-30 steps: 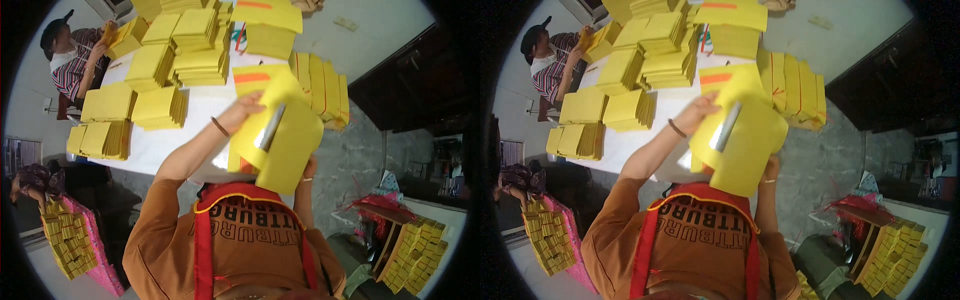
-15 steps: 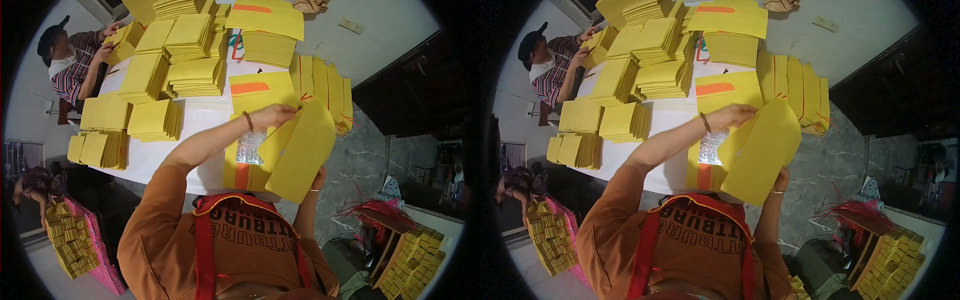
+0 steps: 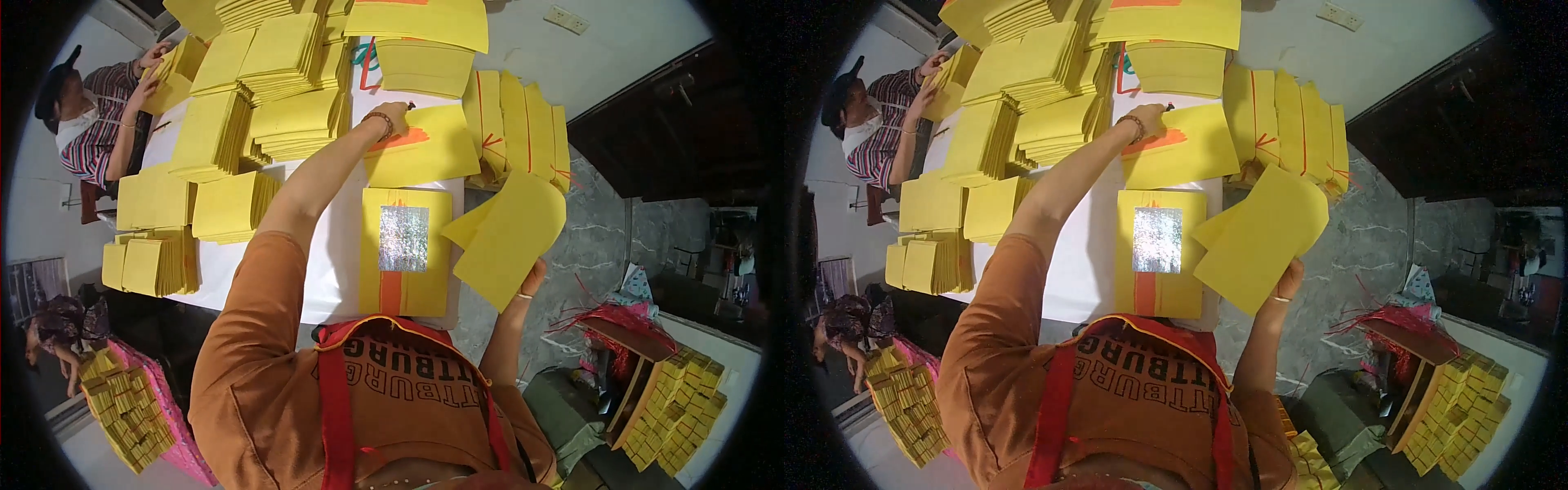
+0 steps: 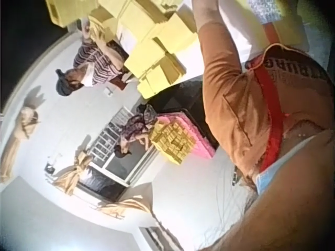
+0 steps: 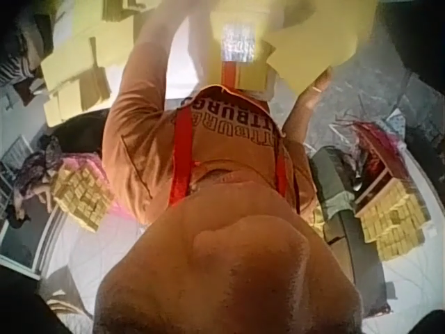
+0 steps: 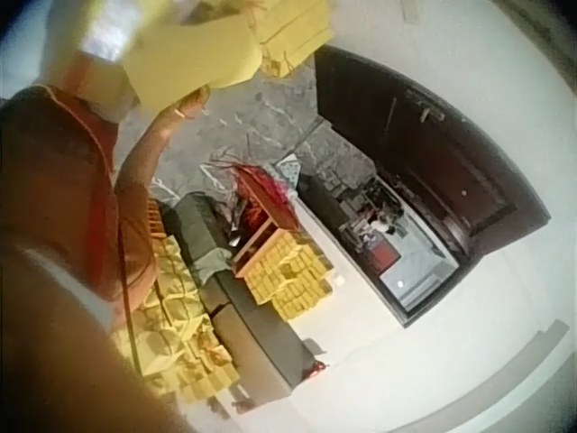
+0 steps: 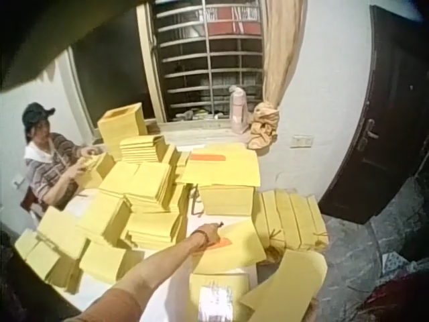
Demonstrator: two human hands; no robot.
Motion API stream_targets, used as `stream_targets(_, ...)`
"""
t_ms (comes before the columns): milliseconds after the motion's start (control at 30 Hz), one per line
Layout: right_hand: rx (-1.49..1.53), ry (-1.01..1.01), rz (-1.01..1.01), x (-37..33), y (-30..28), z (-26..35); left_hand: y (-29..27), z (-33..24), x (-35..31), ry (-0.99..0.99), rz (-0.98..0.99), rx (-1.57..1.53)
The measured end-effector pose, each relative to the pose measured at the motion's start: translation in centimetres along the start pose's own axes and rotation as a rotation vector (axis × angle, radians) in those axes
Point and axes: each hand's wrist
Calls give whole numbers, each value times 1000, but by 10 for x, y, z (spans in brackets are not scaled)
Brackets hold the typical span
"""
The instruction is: Sorting and organizing stacks of yellow envelopes at a table.
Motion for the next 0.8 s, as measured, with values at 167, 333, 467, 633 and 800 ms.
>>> stream_targets(167, -184, -63, 34, 33, 6, -8, -48, -29, -73, 283, -346, 127)
stream_targets(333, -53, -23, 17, 84, 76, -46, -117, -30, -178, 386, -910, 76)
stream_targets(467, 62, 33, 27, 123, 110, -90, -142, -6, -242, 264, -1000, -240)
stream_targets(633, 29, 221, -161, 149, 114, -132, -128, 16, -275, 338, -1163, -400)
stream_targets(800, -92, 276, -364, 158, 117, -134, -110, 28, -287, 327, -1054, -685)
Point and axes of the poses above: each hand's wrist, its own x-axis towards the middle knuckle, its own y-axis out of the palm, z = x × y, and after that the axes turned 3 degrees about z, right-handed
